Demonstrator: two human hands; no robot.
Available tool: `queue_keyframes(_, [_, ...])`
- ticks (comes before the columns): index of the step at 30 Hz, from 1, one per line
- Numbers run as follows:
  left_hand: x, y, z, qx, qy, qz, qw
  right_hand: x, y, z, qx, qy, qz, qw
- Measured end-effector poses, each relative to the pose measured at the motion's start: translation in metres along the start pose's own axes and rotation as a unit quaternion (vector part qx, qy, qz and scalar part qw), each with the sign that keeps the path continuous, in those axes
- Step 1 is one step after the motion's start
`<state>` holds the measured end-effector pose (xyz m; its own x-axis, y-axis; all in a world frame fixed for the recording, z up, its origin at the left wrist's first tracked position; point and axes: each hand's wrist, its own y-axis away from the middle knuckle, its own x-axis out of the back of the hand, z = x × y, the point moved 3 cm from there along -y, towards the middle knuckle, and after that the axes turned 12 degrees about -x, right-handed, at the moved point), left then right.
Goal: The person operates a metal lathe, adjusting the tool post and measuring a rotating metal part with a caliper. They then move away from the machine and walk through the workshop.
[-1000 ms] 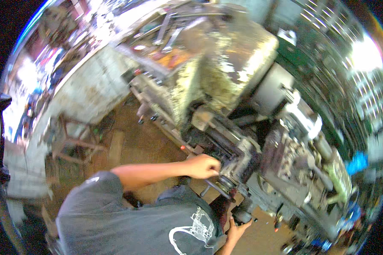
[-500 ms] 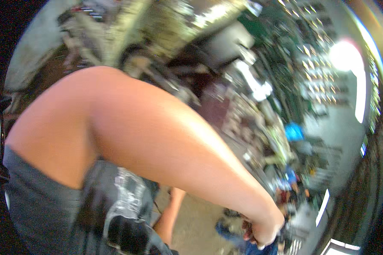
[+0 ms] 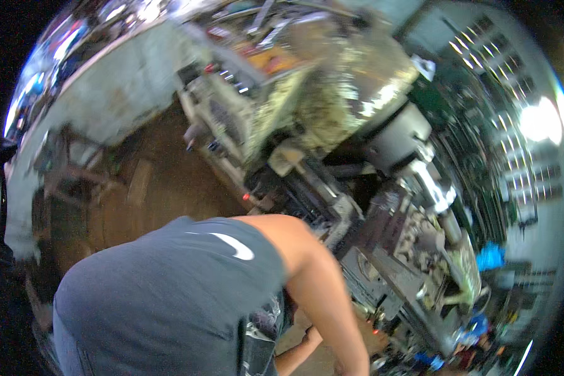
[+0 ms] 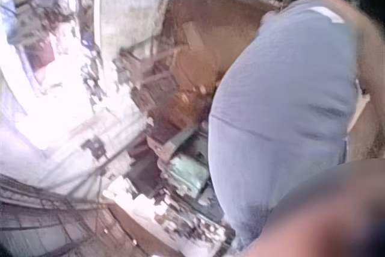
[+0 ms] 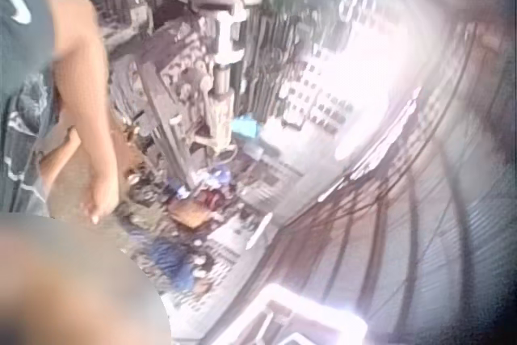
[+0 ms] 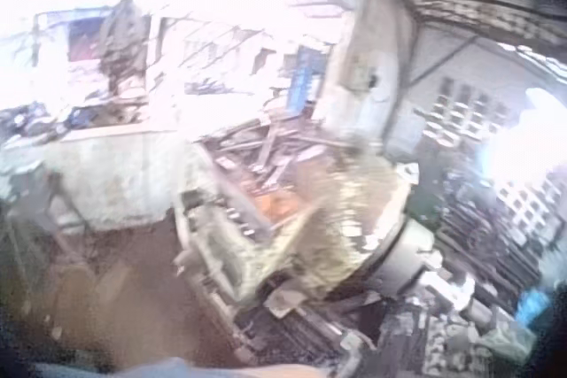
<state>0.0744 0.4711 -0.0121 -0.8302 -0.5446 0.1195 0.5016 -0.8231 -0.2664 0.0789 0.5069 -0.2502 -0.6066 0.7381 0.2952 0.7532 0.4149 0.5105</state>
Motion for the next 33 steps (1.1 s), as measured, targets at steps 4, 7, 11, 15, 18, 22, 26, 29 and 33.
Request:
queue_keyframes(4, [-0.021,0.108,-0.061,0.025,-0.147,0.089,0.985,-0.003,0.0,-0.002,-0.015,-0.018,0.002,1.0])
queue_keyframes(7, [-0.027,0.234,-0.096,0.134,0.114,0.289,0.941,-0.002,0.004,-0.009,0.005,-0.009,0.026,1.0])
queue_keyframes(11, [-0.068,0.368,-0.133,0.286,0.147,0.466,0.824,-0.002,0.008,-0.017,-0.006,0.056,0.071,0.996])
queue_keyframes(15, [-0.126,0.462,-0.187,0.37,0.085,0.553,0.742,-0.003,0.007,-0.02,-0.013,0.069,0.079,0.994])
queue_keyframes(18, [-0.177,0.518,-0.236,0.525,-0.123,0.55,0.638,-0.003,0.004,-0.024,0.008,0.083,0.078,0.993])
queue_keyframes(22, [-0.245,0.588,-0.307,0.668,0.003,0.398,0.629,0.001,0.004,-0.03,-0.042,0.07,0.033,0.996])
queue_keyframes(26, [-0.282,0.628,-0.333,0.551,-0.15,-0.089,0.816,0.011,-0.002,-0.028,-0.078,0.13,-0.009,0.988])
queue_keyframes(29, [-0.29,0.646,-0.336,0.651,0.269,0.522,0.482,0.017,-0.01,-0.022,-0.07,0.031,-0.036,0.996])
queue_keyframes(33, [-0.228,0.615,-0.339,0.581,0.0,0.47,0.665,0.016,-0.017,-0.013,-0.069,-0.02,-0.026,0.997])
